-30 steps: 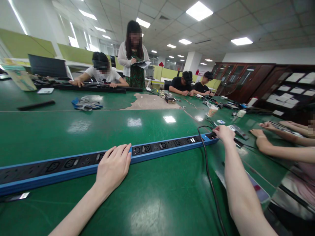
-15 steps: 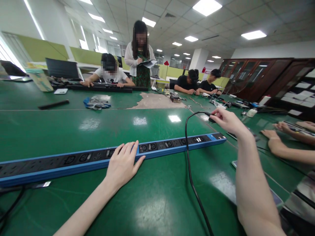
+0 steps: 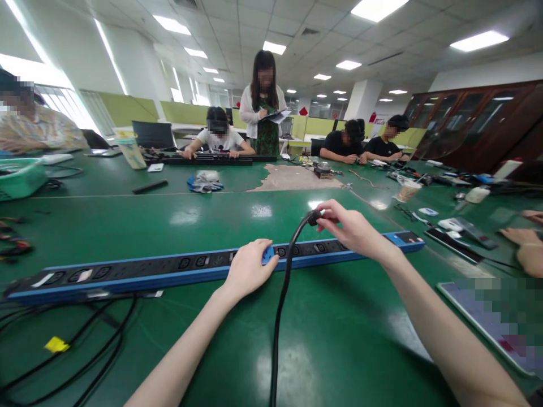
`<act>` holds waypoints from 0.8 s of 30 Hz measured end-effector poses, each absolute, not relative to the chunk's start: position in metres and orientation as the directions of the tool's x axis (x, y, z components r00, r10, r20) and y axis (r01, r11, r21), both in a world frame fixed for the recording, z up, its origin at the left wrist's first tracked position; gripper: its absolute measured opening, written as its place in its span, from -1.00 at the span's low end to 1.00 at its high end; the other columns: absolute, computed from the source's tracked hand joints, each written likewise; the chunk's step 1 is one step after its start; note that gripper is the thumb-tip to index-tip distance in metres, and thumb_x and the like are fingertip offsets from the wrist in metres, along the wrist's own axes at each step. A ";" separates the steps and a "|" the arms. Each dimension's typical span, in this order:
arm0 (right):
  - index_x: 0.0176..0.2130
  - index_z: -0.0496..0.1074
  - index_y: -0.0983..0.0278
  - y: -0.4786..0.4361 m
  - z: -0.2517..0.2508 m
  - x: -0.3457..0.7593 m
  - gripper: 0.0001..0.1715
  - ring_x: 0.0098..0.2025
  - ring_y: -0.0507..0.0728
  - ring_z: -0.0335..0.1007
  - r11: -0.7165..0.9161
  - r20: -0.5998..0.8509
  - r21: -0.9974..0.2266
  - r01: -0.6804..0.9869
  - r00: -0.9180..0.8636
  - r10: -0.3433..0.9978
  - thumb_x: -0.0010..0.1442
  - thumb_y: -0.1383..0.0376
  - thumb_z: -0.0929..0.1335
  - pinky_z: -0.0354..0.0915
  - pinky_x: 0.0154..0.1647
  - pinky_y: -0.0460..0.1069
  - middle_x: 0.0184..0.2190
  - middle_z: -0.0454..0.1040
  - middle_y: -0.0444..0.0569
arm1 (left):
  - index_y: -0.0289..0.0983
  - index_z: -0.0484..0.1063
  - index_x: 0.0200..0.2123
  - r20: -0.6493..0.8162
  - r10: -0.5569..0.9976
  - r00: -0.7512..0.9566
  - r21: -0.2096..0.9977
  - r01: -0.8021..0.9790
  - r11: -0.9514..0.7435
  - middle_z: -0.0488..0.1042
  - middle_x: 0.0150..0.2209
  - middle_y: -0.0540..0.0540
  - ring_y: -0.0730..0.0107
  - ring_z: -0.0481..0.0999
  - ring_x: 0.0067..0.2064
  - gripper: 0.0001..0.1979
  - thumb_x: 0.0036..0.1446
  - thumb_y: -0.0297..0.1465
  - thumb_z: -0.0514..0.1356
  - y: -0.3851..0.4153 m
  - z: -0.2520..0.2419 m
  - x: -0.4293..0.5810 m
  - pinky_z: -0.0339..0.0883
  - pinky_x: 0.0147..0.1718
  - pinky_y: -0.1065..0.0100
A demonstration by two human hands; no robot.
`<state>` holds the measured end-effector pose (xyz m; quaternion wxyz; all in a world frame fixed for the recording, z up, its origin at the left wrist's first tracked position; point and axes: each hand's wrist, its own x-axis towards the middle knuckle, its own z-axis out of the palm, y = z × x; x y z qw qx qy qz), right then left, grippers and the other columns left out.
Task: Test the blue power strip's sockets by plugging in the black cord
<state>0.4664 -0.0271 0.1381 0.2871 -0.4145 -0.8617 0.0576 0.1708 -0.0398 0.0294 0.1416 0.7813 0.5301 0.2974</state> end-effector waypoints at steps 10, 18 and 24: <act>0.16 0.43 0.03 -0.043 0.126 0.387 -0.71 0.00 0.20 0.62 0.684 0.405 -0.153 0.714 -0.586 0.702 0.49 0.21 0.30 0.35 -0.14 -0.03 0.04 0.66 -0.05 | -0.24 0.47 0.14 0.011 0.892 0.451 0.951 0.272 -0.149 0.70 -0.07 -0.24 0.23 0.70 -0.32 -0.44 0.36 0.08 0.12 -0.089 0.127 0.144 0.52 -0.29 0.22; 0.05 0.43 0.17 -0.017 0.119 0.337 -0.68 -0.22 0.16 0.58 0.318 0.116 -0.898 0.304 -0.533 0.838 0.36 0.11 0.32 0.43 -0.29 -0.01 -0.23 0.64 0.00 | -0.16 0.55 -0.14 0.383 0.873 0.304 0.387 0.805 -0.450 0.68 -0.37 -0.17 0.19 0.67 -0.42 -0.50 0.53 -0.11 -0.14 -0.091 0.113 0.123 0.41 -0.30 0.16; -0.20 0.43 0.24 -0.001 0.109 0.307 -0.53 -0.57 -0.06 0.18 -0.005 -0.059 -0.994 0.106 -0.510 0.858 0.20 -0.07 0.51 0.04 -0.61 -0.16 -0.49 0.40 -0.18 | -0.26 0.54 -0.13 0.559 0.797 0.231 0.107 0.932 -0.346 0.63 -0.44 -0.27 0.13 0.64 -0.49 -0.54 0.52 -0.23 -0.13 -0.111 0.111 0.136 0.34 -0.34 0.15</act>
